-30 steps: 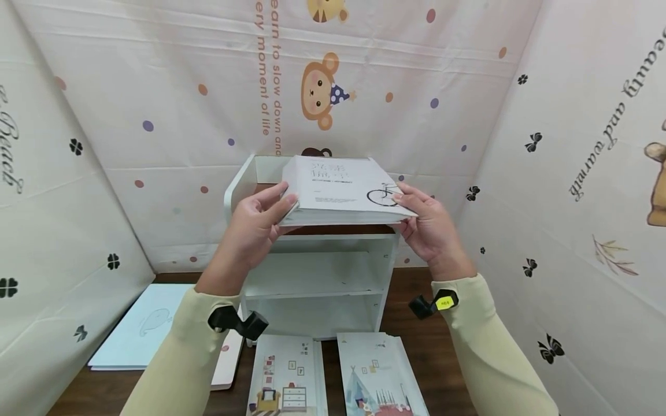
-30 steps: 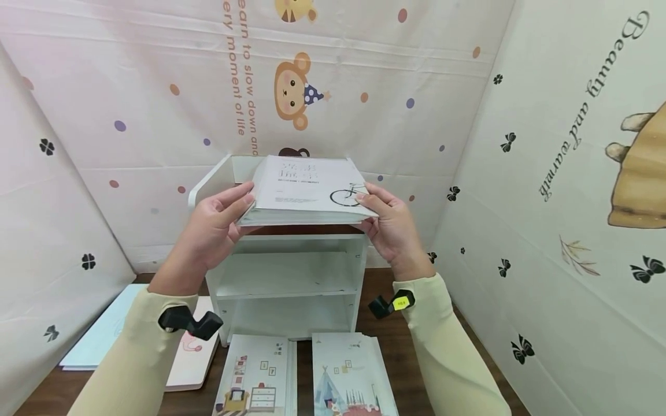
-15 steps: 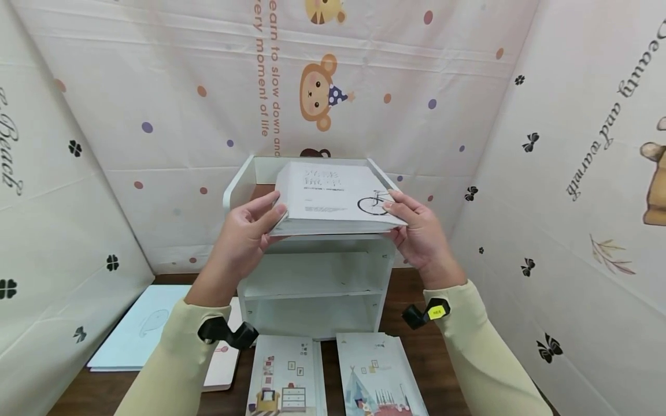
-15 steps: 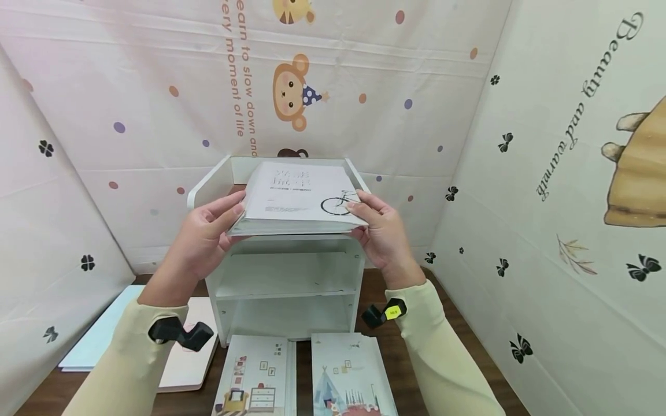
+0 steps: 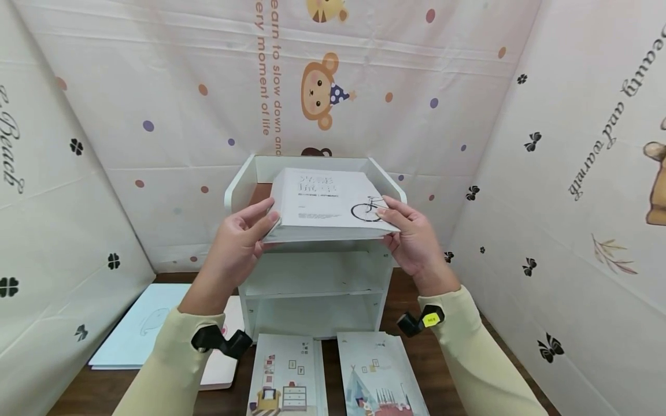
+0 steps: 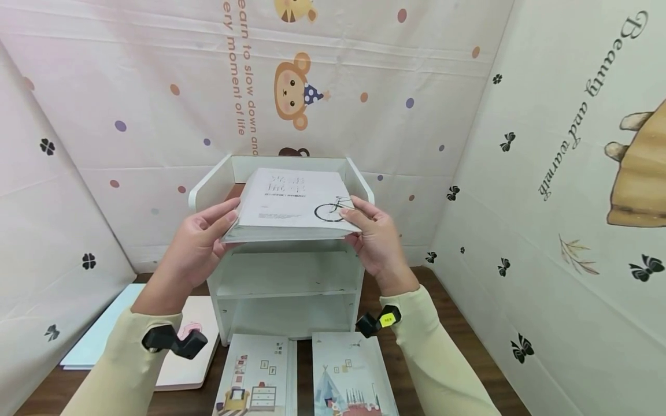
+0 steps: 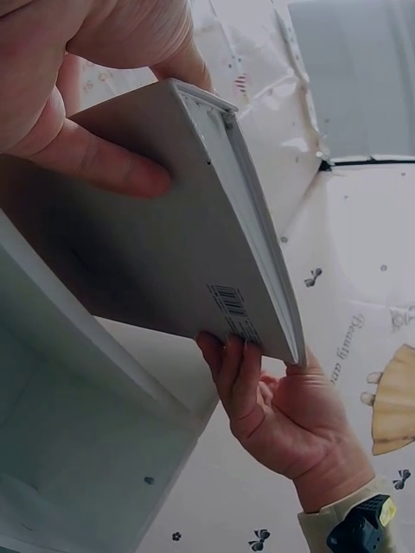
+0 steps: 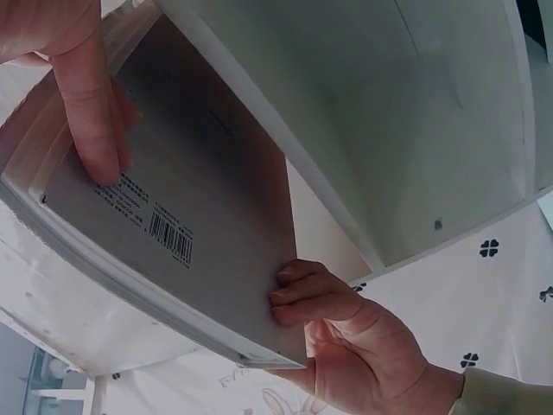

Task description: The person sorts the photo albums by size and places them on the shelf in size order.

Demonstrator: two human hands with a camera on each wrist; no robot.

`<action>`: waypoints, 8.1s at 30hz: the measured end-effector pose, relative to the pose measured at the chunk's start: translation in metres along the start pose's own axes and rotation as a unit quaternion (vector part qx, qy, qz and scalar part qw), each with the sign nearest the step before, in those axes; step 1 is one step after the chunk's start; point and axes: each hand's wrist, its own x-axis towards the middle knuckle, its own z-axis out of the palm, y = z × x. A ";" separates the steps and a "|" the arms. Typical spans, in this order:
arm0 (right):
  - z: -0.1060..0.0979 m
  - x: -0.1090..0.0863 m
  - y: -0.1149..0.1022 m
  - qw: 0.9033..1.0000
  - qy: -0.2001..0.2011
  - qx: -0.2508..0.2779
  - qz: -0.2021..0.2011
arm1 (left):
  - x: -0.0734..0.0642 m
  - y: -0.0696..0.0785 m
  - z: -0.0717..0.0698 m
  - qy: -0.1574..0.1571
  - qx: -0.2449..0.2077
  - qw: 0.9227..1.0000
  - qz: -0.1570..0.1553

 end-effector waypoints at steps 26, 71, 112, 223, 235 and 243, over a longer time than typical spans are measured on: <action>0.009 -0.006 0.019 1.000 0.023 -0.001 0.009 | -0.010 -0.013 -0.013 -0.001 0.021 1.000 0.000; 0.006 -0.005 0.043 0.999 0.037 -0.015 0.015 | -0.012 -0.032 -0.023 -0.004 0.021 1.000 -0.006; 0.001 -0.038 0.041 0.990 0.033 -0.125 -0.060 | -0.039 -0.034 -0.031 0.057 0.135 0.988 0.045; 0.011 -0.037 0.105 0.987 0.041 -0.137 -0.076 | -0.071 -0.094 -0.039 0.110 0.302 0.945 0.065; 0.021 -0.050 0.126 0.993 0.000 -0.111 -0.041 | -0.090 -0.102 -0.046 0.105 0.318 0.940 0.058; 0.025 -0.056 0.144 0.994 -0.014 -0.112 -0.006 | -0.101 -0.112 -0.052 0.116 0.317 0.941 0.032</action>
